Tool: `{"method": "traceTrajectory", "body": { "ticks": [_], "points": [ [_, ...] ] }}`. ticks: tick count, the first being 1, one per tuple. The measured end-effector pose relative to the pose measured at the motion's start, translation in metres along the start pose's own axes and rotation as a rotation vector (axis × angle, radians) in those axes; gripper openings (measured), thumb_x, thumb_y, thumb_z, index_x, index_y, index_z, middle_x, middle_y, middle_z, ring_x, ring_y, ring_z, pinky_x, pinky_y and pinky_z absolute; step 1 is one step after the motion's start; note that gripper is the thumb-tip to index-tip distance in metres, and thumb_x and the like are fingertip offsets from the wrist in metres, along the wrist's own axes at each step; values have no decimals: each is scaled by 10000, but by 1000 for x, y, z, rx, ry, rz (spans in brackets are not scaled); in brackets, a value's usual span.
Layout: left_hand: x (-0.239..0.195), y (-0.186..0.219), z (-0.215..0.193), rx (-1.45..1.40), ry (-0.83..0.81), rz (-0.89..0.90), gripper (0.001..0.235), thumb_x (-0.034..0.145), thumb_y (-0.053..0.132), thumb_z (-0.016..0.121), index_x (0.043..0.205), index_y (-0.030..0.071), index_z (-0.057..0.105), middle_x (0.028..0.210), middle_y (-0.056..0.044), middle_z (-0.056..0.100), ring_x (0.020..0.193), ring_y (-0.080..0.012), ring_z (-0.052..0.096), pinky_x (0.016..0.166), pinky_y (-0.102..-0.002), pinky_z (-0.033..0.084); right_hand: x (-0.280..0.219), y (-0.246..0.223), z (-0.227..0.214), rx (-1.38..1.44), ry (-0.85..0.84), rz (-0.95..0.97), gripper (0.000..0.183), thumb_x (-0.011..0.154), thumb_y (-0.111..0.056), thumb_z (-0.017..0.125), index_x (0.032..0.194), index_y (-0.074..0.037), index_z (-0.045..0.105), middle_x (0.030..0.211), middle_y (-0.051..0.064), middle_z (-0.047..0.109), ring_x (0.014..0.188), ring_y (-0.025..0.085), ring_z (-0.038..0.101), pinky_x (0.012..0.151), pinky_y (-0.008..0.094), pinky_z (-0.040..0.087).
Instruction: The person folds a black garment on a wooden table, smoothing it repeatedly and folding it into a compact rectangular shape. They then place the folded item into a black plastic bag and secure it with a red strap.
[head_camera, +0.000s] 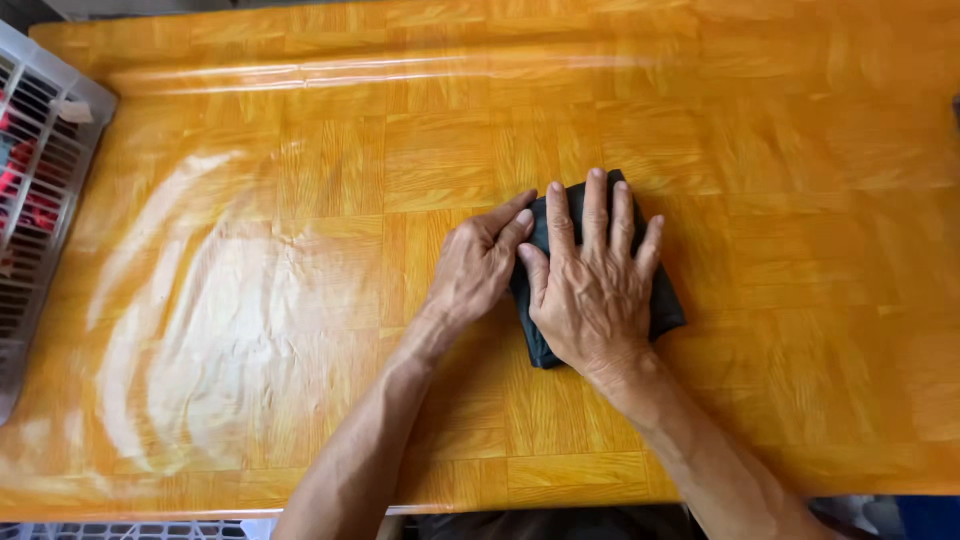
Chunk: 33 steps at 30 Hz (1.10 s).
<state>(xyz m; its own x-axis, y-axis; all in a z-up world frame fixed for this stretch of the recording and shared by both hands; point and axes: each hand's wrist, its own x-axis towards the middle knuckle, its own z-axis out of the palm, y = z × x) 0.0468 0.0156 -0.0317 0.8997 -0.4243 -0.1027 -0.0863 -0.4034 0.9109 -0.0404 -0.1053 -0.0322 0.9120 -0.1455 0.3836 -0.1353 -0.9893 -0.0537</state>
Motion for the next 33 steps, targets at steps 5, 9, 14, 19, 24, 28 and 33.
{"method": "traceTrajectory", "body": {
  "ticks": [5, 9, 14, 19, 24, 28, 33],
  "points": [
    [16, -9, 4, -76, -25, -73, 412, 1001, 424, 563, 1391, 327, 657, 1075, -196, 776, 854, -342, 782, 647, -374, 668, 3, -3, 4, -21, 125, -20, 593, 1070, -430, 462, 1573, -117, 478, 1618, 278, 355, 1497, 484, 316, 1091, 787, 214],
    [-13, 20, -2, -157, 0, -81, 411, 990, 397, 589, 1381, 305, 674, 1001, -223, 777, 726, -322, 777, 532, -344, 657, -7, 2, -7, 19, 179, -29, 625, 1040, -493, 500, 1522, -95, 526, 1606, 280, 358, 1494, 468, 339, 1099, 757, 277],
    [-38, 63, -9, -254, 67, -154, 531, 923, 379, 571, 1399, 164, 666, 945, -83, 785, 484, -199, 700, 435, -297, 624, -34, -11, -50, -158, 18, -108, 1051, 597, -587, 867, 1461, -121, 492, 1467, 157, 542, 1265, 327, 554, 940, 496, 498],
    [-48, 62, -5, -19, 237, 203, 483, 971, 430, 526, 1334, 165, 703, 972, -54, 760, 801, -163, 704, 736, -261, 579, -34, -4, -59, -166, 241, -144, 539, 912, -148, 506, 1442, -55, 535, 1386, 207, 608, 1164, 328, 609, 895, 408, 527],
    [-45, 62, 3, 191, 465, 796, 367, 1007, 368, 637, 1336, 232, 725, 912, -43, 379, 775, -243, 535, 758, -302, 541, -15, 51, -97, 600, -115, -103, 710, 815, -221, 741, 1484, -144, 520, 1243, 115, 694, 1125, 316, 686, 887, 411, 560],
    [-32, 63, 15, 247, 388, 742, 322, 1070, 346, 547, 887, 120, 687, 922, -122, 523, 739, -399, 654, 639, -435, 566, -8, 78, -94, 1021, -391, -79, 625, 850, -212, 757, 1449, -148, 590, 1286, 136, 745, 1183, 277, 700, 998, 435, 547],
    [-10, 52, 37, 460, 280, 492, 450, 1109, 421, 430, 853, 69, 544, 791, -164, 521, 715, -500, 651, 580, -573, 539, -5, 62, -80, 529, -424, -149, 555, 964, -248, 550, 1465, -12, 510, 1287, 251, 674, 1167, 417, 692, 995, 522, 533]
  ]
}}
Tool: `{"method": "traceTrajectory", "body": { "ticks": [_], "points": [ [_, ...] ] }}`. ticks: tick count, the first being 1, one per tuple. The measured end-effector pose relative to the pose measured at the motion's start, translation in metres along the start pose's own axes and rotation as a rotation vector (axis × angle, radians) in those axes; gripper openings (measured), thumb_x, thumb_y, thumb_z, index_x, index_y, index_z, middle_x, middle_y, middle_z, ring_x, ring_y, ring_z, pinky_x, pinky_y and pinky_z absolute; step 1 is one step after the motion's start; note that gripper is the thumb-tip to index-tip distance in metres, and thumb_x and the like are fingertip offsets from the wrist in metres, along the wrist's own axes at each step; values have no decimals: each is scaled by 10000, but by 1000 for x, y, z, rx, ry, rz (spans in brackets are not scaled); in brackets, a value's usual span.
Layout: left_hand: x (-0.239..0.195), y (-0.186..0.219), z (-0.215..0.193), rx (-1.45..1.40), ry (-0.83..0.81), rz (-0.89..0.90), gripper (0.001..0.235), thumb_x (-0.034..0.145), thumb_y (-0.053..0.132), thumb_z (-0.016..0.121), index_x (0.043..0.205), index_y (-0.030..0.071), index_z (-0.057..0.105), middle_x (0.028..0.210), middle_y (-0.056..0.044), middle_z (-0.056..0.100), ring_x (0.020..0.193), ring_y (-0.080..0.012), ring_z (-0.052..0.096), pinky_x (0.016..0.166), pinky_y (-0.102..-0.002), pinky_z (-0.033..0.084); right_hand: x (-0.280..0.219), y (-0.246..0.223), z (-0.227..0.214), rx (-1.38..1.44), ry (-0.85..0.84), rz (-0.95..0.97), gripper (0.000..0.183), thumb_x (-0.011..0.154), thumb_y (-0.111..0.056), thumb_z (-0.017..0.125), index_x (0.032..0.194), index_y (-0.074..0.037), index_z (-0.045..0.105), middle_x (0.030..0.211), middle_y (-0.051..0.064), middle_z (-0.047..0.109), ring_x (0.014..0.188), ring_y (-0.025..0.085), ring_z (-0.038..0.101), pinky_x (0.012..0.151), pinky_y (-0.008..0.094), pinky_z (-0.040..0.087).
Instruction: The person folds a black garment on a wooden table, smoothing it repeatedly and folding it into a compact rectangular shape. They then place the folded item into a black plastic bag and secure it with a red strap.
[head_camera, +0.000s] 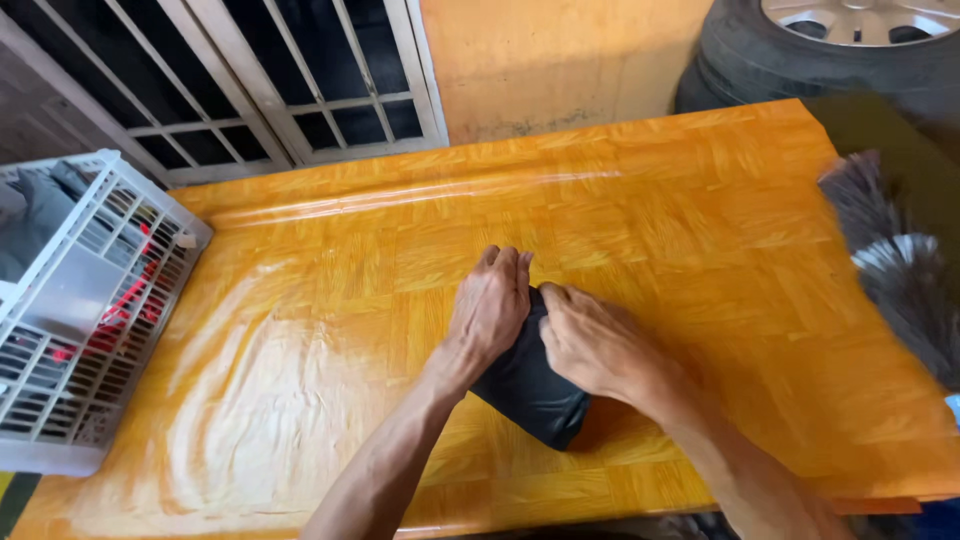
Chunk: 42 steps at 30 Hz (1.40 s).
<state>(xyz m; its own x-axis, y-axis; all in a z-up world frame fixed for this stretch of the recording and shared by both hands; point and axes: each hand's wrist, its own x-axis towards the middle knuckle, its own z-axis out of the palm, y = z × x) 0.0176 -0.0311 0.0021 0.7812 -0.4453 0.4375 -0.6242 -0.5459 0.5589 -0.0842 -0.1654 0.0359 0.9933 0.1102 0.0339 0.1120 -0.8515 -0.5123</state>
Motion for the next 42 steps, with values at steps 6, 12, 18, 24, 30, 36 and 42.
{"method": "traceTrajectory", "body": {
  "ticks": [6, 12, 18, 24, 30, 36, 42],
  "points": [
    [21, -35, 17, -21, -69, -128, 491, 1118, 431, 418, 850, 43, 556, 835, -212, 584, 849, -520, 675, 686, -594, 539, 46, 16, 33, 79, 174, 168, 325, 965, -304, 387, 990, -53, 592, 813, 166, 657, 803, 406, 731, 663, 488, 549],
    [19, -27, -9, -287, -84, -278, 350, 1046, 255, 561, 1356, 169, 424, 969, -195, 752, 934, -437, 743, 848, -553, 545, 60, 16, 34, 302, 97, 43, 381, 1014, -342, 348, 944, -60, 594, 820, 168, 679, 820, 362, 707, 723, 449, 539],
    [38, -45, -1, -318, -175, -267, 671, 1026, 127, 404, 1629, 138, 109, 1032, -142, 784, 1081, -400, 729, 1006, -551, 501, 71, 16, 26, 304, 26, 78, 565, 1060, -457, 301, 1050, -31, 671, 985, 258, 747, 988, 482, 713, 849, 551, 545],
    [43, -20, -16, -270, -184, -182, 729, 1027, 159, 485, 1647, 126, 103, 1060, -216, 768, 1105, -482, 695, 989, -637, 494, 71, 42, 46, 217, 128, 169, 457, 1079, -503, 363, 1091, -134, 632, 955, 212, 731, 998, 423, 726, 815, 519, 561],
    [4, -8, -70, -406, -40, -373, 981, 799, 616, 761, 1580, 128, 424, 1232, -166, 742, 1073, -323, 757, 932, -434, 614, 42, 34, 31, 394, 471, 51, 338, 1076, -378, 394, 1205, -137, 592, 985, 249, 660, 988, 462, 689, 848, 539, 551],
    [-42, -12, -33, -1005, 341, -436, 935, 468, 82, 1047, 1332, 7, 697, 942, -146, 761, 836, -177, 722, 759, -257, 621, 33, 32, 35, 452, 638, -30, 343, 1047, -378, 431, 1239, -141, 589, 913, 183, 606, 909, 377, 665, 831, 491, 547],
    [-39, 7, -34, -788, 405, -244, 755, 391, 155, 1083, 1082, 70, 790, 843, -86, 736, 759, -124, 692, 662, -206, 591, 33, 28, 37, 628, 855, -118, 330, 1037, -325, 346, 1059, -143, 620, 791, 18, 455, 780, 185, 535, 777, 318, 480]
  ]
}}
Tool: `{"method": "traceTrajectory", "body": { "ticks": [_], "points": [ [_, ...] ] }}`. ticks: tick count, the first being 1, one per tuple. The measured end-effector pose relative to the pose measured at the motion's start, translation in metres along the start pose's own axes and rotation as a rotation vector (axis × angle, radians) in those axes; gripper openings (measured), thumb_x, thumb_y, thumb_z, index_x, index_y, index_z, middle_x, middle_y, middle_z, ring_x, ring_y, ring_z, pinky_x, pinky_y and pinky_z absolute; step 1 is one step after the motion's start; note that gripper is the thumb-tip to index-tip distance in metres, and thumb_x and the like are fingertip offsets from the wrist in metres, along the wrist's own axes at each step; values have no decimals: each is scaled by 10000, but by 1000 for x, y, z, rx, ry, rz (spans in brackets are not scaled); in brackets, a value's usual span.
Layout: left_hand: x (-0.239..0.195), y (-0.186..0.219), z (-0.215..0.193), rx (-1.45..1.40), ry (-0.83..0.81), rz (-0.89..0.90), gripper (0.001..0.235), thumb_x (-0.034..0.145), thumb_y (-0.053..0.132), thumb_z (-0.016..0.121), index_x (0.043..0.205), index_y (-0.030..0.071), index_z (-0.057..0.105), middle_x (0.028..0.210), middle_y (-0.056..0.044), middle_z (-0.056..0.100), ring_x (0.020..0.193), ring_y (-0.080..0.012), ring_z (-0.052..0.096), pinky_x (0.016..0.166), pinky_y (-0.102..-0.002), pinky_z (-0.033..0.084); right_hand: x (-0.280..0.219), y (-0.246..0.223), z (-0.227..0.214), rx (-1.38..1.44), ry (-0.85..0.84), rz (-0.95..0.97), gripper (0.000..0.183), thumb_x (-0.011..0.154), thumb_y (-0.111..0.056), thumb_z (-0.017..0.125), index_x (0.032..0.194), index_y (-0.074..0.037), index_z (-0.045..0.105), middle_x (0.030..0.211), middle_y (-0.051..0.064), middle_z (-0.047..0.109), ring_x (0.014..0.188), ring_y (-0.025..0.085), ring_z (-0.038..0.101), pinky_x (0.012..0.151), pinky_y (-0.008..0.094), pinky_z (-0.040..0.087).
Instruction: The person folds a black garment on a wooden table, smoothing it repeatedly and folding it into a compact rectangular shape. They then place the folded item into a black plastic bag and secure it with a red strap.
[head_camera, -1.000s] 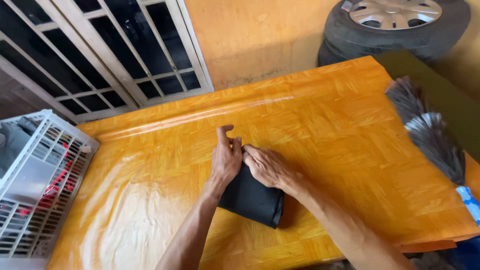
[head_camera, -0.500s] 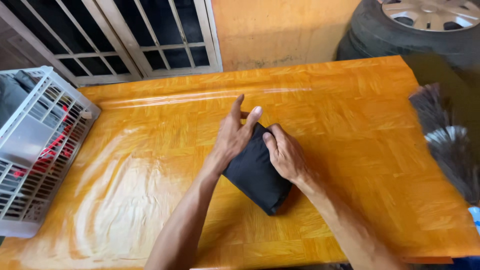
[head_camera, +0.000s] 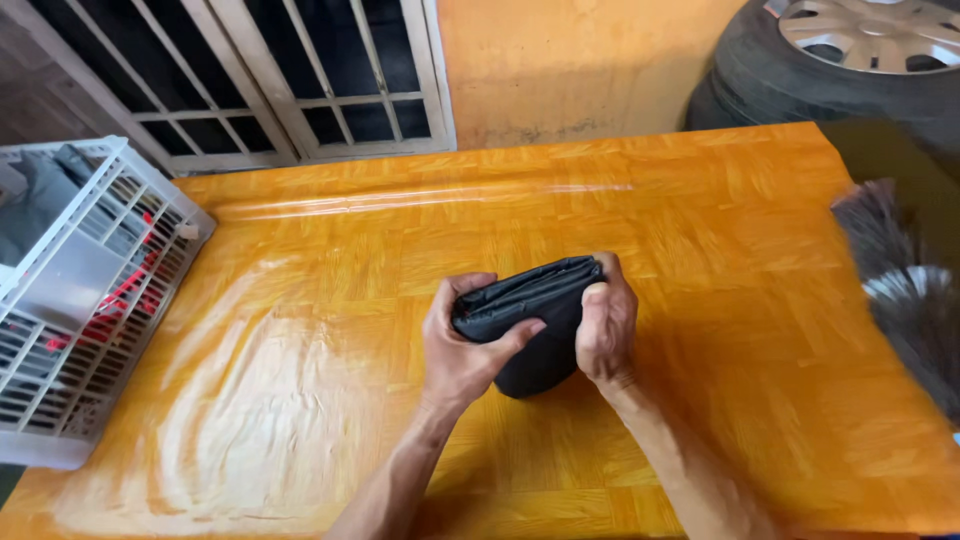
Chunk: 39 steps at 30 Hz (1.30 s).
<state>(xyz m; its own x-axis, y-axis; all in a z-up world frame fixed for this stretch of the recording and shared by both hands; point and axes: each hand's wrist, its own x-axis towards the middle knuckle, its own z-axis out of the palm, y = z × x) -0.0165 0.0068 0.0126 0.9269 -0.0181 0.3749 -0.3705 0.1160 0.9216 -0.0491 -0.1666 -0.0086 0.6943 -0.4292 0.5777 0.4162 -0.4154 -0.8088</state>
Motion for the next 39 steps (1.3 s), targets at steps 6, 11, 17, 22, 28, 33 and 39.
{"method": "traceTrajectory", "body": {
  "ticks": [6, 11, 17, 22, 28, 33, 39],
  "points": [
    [5, -2, -1, -56, 6, 3, 828, 427, 106, 1081, 1140, 41, 666, 902, -96, 713, 779, -135, 676, 684, -192, 580, 3, 22, 7, 44, -4, -13, 272, 1082, -264, 419, 1099, -129, 654, 812, 31, 532, 797, 163, 542, 820, 336, 500],
    [27, 21, -5, 87, -82, -217, 1021, 464, 209, 1061, 1327, 120, 522, 857, -55, 668, 766, -138, 622, 653, -217, 543, 13, 7, 14, -149, 28, 136, 348, 1143, -381, 423, 987, -97, 549, 809, 151, 561, 819, 279, 606, 818, 420, 496],
    [54, -8, 19, 358, -21, -491, 1114, 806, 598, 806, 1608, 22, 287, 1411, -371, 545, 1365, -473, 538, 1138, -545, 449, 65, 46, 46, -465, -179, 528, 635, 1111, -585, 329, 1145, -5, 584, 1110, 322, 689, 1121, 510, 655, 966, 589, 491],
    [53, -46, 34, 623, -114, -296, 790, 1020, 544, 536, 1663, 220, 210, 1475, -355, 372, 1368, -577, 463, 1133, -616, 419, 82, 75, 64, -659, -332, 647, 717, 1084, -642, 264, 1203, -16, 593, 1215, 311, 687, 1221, 472, 633, 1031, 563, 475],
    [49, -69, 37, 786, -94, -116, 622, 1008, 608, 531, 1553, 311, 486, 1467, -329, 372, 1347, -573, 488, 1077, -598, 473, 76, 62, 66, -743, -352, 652, 725, 1087, -622, 256, 1227, -6, 612, 1273, 311, 670, 1258, 484, 606, 1064, 571, 440],
    [52, -82, 32, 757, -71, -51, 603, 998, 630, 532, 1540, 371, 477, 1448, -293, 394, 1358, -549, 495, 1071, -585, 489, 74, 41, 60, -787, -354, 596, 739, 1090, -625, 206, 1254, -22, 600, 1280, 291, 670, 1239, 473, 617, 1039, 568, 463],
    [83, -79, 3, 475, -26, -315, 775, 891, 730, 616, 1484, 232, 577, 1200, -240, 600, 1212, -444, 646, 1026, -487, 516, 77, 92, 64, -559, -318, 451, 753, 1104, -654, 255, 1152, 6, 615, 1088, 309, 694, 1123, 506, 656, 924, 598, 508]
  ]
}}
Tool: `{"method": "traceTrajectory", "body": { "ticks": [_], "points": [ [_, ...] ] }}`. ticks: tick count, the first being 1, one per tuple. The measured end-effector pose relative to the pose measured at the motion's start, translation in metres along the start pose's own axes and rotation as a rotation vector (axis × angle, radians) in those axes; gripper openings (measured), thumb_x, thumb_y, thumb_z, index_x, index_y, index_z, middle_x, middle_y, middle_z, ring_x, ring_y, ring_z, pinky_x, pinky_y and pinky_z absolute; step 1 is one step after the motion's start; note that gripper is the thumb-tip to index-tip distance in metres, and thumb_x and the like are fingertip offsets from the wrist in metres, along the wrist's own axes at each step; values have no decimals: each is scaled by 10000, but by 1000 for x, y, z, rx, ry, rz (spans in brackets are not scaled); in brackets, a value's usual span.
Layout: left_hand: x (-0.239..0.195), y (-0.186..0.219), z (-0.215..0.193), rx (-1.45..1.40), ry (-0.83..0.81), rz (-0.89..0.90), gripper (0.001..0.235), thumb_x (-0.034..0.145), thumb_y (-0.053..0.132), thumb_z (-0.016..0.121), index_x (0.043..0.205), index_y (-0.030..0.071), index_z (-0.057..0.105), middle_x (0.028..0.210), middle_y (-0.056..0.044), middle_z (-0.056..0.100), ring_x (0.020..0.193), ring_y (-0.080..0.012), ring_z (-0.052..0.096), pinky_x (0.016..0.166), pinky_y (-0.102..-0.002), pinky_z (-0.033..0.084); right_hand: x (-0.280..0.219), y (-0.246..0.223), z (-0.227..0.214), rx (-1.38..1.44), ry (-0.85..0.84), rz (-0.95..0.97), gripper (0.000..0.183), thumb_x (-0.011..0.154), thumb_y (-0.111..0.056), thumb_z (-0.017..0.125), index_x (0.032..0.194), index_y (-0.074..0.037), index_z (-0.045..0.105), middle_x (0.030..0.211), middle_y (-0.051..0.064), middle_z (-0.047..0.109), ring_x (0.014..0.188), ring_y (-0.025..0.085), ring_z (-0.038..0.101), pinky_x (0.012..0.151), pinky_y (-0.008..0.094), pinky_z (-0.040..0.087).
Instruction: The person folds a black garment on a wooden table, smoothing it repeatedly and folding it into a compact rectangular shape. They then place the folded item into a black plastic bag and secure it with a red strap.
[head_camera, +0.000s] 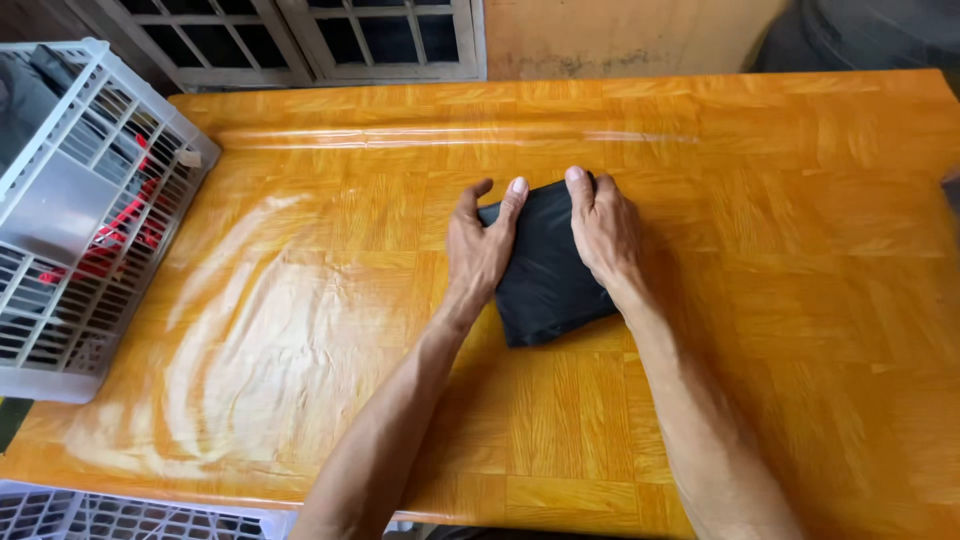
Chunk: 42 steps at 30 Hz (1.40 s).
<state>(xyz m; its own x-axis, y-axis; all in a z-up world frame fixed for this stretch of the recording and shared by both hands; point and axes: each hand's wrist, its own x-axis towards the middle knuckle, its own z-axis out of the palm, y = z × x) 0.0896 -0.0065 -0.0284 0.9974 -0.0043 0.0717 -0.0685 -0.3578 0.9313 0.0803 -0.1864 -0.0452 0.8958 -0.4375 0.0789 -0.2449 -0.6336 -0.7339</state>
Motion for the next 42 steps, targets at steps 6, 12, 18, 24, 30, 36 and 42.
{"method": "traceTrajectory", "body": {
  "ticks": [6, 12, 18, 24, 30, 36, 42],
  "points": [
    [9, -12, -5, -283, 27, -141, 411, 698, 464, 951, 981, 190, 832, 640, -66, 718, 570, -115, 685, 481, -210, 515, -3, -6, 8, 64, 29, -203, 672, 1119, -637, 339, 1023, -16, 578, 918, 316, 673, 999, 520, 681, 827, 580, 536],
    [7, 18, -52, 51, -197, -12, 551, 716, 625, 843, 1080, 212, 821, 951, -118, 796, 949, -293, 779, 797, -354, 610, -10, -16, 5, -2, 27, -256, 659, 1133, -621, 333, 1016, -18, 573, 888, 308, 675, 969, 518, 687, 803, 588, 537],
    [2, 17, -68, -96, -694, -76, 453, 716, 349, 916, 990, 33, 742, 734, -40, 666, 702, -157, 673, 579, -226, 540, -44, -55, 7, 33, -299, -407, 603, 1102, -589, 395, 950, -37, 581, 891, 311, 671, 979, 533, 671, 799, 580, 538],
    [5, 0, -58, -158, -639, -29, 402, 679, 305, 936, 917, 48, 740, 676, -45, 628, 649, -146, 649, 533, -238, 487, -55, -77, -18, -61, -381, -306, 754, 1074, -691, 266, 943, -22, 588, 906, 331, 668, 1017, 542, 649, 818, 600, 497],
    [14, -7, -61, 33, -620, 26, 566, 702, 436, 900, 1136, 105, 748, 1017, -131, 760, 1040, -257, 737, 844, -355, 591, -48, -74, -5, -171, -436, -285, 696, 1044, -666, 439, 1010, -2, 644, 994, 349, 691, 1094, 531, 639, 905, 605, 490],
    [21, -18, -43, 138, -626, 47, 663, 727, 454, 831, 1270, 97, 701, 1226, -174, 735, 1246, -313, 673, 1030, -428, 563, -24, -47, 20, -323, -367, -285, 772, 1090, -745, 403, 1022, -34, 695, 972, 317, 730, 1088, 504, 672, 926, 587, 521],
    [17, -3, -57, 337, -656, 96, 661, 652, 513, 679, 1105, 34, 724, 1084, -105, 793, 1012, -241, 755, 835, -376, 564, -25, -52, 26, -459, -319, -218, 767, 1066, -695, 382, 1197, -14, 709, 1170, 373, 697, 1132, 599, 598, 940, 608, 464]
  ]
}}
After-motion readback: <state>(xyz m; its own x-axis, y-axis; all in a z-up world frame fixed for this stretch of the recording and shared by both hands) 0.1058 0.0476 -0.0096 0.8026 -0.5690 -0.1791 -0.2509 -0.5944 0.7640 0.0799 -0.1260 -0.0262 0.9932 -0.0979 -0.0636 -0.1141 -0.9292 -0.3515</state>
